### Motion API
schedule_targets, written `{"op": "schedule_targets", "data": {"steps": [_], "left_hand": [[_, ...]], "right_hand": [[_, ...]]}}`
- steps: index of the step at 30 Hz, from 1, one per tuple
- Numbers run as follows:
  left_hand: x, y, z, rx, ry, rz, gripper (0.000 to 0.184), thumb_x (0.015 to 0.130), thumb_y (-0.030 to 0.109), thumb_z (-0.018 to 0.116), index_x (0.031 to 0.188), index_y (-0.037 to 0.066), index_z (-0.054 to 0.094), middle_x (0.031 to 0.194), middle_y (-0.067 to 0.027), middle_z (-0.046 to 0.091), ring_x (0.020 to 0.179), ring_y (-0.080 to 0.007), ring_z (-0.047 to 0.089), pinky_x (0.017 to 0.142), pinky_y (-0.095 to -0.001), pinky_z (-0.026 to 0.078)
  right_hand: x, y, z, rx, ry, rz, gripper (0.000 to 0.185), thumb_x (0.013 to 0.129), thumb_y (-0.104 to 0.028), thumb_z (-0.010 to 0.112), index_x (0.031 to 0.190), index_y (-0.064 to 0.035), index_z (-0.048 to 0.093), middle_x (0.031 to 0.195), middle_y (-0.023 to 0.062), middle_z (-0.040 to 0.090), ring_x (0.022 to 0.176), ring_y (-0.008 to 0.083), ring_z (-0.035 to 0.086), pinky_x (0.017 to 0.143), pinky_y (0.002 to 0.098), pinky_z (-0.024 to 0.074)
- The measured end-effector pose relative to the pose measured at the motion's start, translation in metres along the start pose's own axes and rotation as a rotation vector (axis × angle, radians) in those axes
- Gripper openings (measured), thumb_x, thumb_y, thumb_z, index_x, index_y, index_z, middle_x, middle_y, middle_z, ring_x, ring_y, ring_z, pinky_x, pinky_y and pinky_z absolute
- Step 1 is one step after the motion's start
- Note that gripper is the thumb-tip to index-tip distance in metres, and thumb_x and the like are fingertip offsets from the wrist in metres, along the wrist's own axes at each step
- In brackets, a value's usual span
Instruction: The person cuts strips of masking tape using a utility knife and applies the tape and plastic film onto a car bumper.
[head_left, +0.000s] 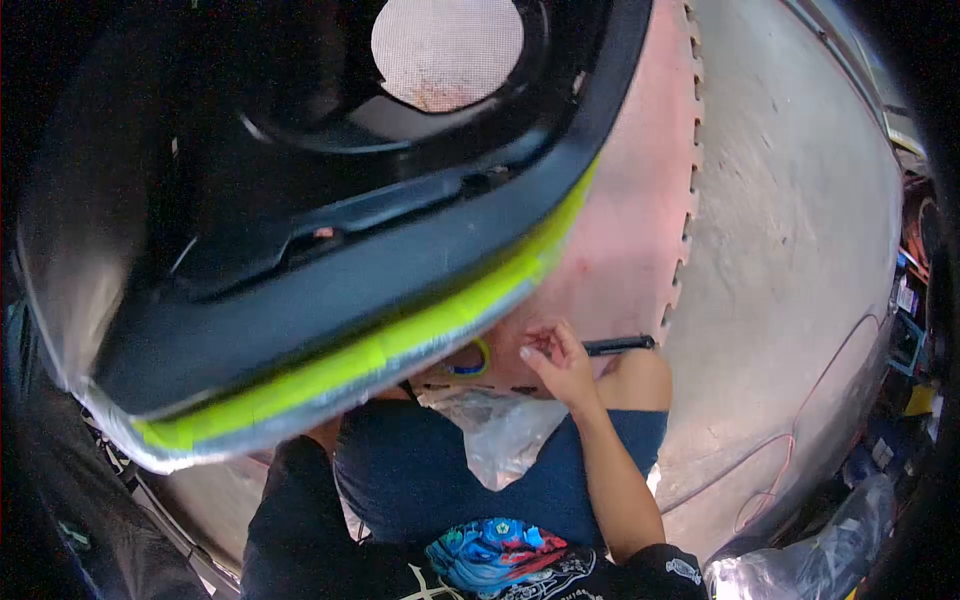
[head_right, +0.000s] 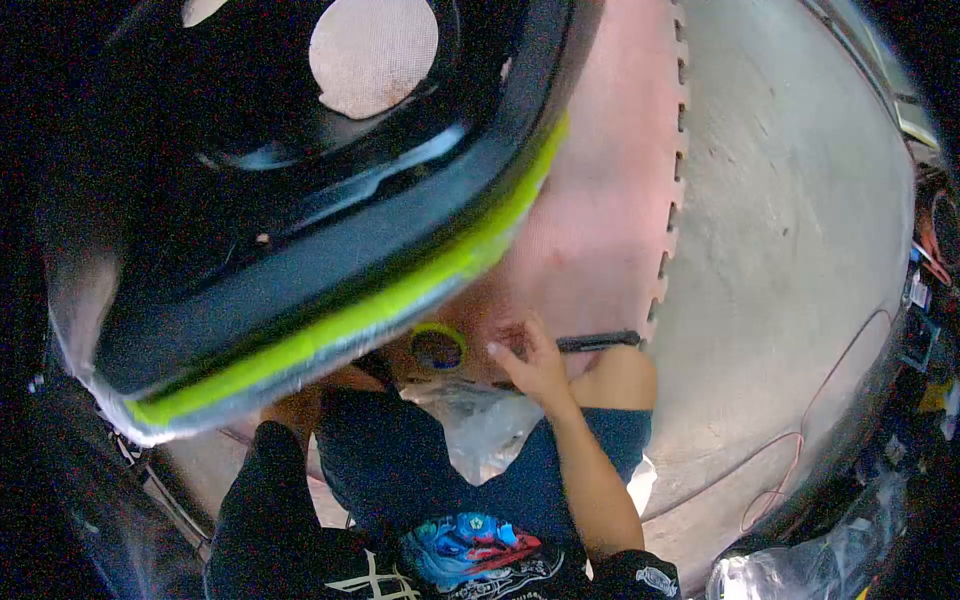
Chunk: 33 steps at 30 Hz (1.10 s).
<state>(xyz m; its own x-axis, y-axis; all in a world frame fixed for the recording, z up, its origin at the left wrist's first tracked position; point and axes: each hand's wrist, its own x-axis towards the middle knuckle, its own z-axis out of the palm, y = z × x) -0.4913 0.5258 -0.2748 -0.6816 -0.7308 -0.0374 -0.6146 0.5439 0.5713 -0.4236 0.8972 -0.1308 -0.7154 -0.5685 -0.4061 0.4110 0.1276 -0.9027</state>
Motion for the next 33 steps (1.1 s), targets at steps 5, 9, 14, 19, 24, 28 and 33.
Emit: {"op": "schedule_targets", "data": {"steps": [5,9,14,19,24,28,33], "left_hand": [[0.026,-0.011,0.02,-0.007,-0.015,0.003,0.032,0.097,0.019,0.063,0.123,0.002,0.064,0.127,-0.0188,0.065,0.116,-0.0296,0.063,0.097,-0.0434,0.051],[0.038,-0.009,0.036,0.001,-0.045,0.01,0.032,0.097,0.019,0.063,0.125,0.002,0.064,0.129,-0.0189,0.064,0.117,-0.0298,0.062,0.097,-0.0439,0.051],[0.042,-0.019,0.037,-0.017,-0.032,0.034,0.032,0.098,0.018,0.061,0.126,0.003,0.063,0.13,-0.019,0.064,0.118,-0.0301,0.062,0.097,-0.0445,0.051],[0.049,-0.022,0.038,-0.011,-0.035,0.049,0.032,0.098,0.017,0.06,0.127,0.004,0.063,0.132,-0.019,0.063,0.119,-0.0304,0.061,0.097,-0.0451,0.051],[0.049,-0.014,0.04,0.006,-0.07,0.058,0.033,0.098,0.016,0.059,0.129,0.005,0.062,0.133,-0.0191,0.062,0.121,-0.0307,0.061,0.098,-0.0457,0.051],[0.044,-0.018,0.029,0.015,-0.077,0.1,0.033,0.099,0.015,0.058,0.13,0.005,0.062,0.135,-0.0191,0.061,0.122,-0.031,0.06,0.098,-0.0462,0.051],[0.028,-0.018,0.014,0.037,-0.138,0.184,0.034,0.099,0.014,0.057,0.132,0.006,0.061,0.136,-0.0192,0.06,0.123,-0.0312,0.06,0.098,-0.0468,0.051]], "right_hand": [[0.008,-0.007,0.006,0.167,0.027,0.199,0.036,0.087,0.003,0.075,0.118,-0.0022,0.059,0.116,0.0056,0.056,0.106,0.0162,0.058,0.094,0.0301,0.0487],[0.011,-0.007,0.006,0.23,0.062,0.275,0.045,0.085,0.003,0.076,0.125,-0.0024,0.058,0.116,0.005,0.056,0.105,0.0157,0.059,0.094,0.0293,0.0487],[0.009,-0.002,0.005,0.194,0.001,0.235,0.066,0.087,0.002,0.075,0.146,-0.0017,0.046,0.131,0.0078,0.059,0.121,0.0206,0.059,0.1,0.0346,0.051],[0.012,-0.01,0.008,0.177,-0.02,0.251,0.069,0.089,0.003,0.073,0.15,-0.0018,0.043,0.137,0.0082,0.055,0.129,0.022,0.056,0.104,0.0373,0.05],[0.012,0.003,0.005,0.298,-0.097,0.187,0.052,0.089,0.005,0.072,0.136,-0.001,0.051,0.134,0.008,0.05,0.128,0.0203,0.054,0.106,0.0367,0.0485],[0.019,-0.02,0.012,0.29,-0.049,0.248,0.04,0.089,0.0,0.075,0.124,-0.0016,0.057,0.124,0.0078,0.054,0.111,0.02,0.06,0.097,0.034,0.0508],[0.022,0.023,0.017,0.251,-0.033,0.066,0.04,0.086,-0.017,0.082,0.119,-0.0057,0.062,0.108,0.0042,0.062,0.099,0.0161,0.061,0.09,0.032,0.0516]]}}
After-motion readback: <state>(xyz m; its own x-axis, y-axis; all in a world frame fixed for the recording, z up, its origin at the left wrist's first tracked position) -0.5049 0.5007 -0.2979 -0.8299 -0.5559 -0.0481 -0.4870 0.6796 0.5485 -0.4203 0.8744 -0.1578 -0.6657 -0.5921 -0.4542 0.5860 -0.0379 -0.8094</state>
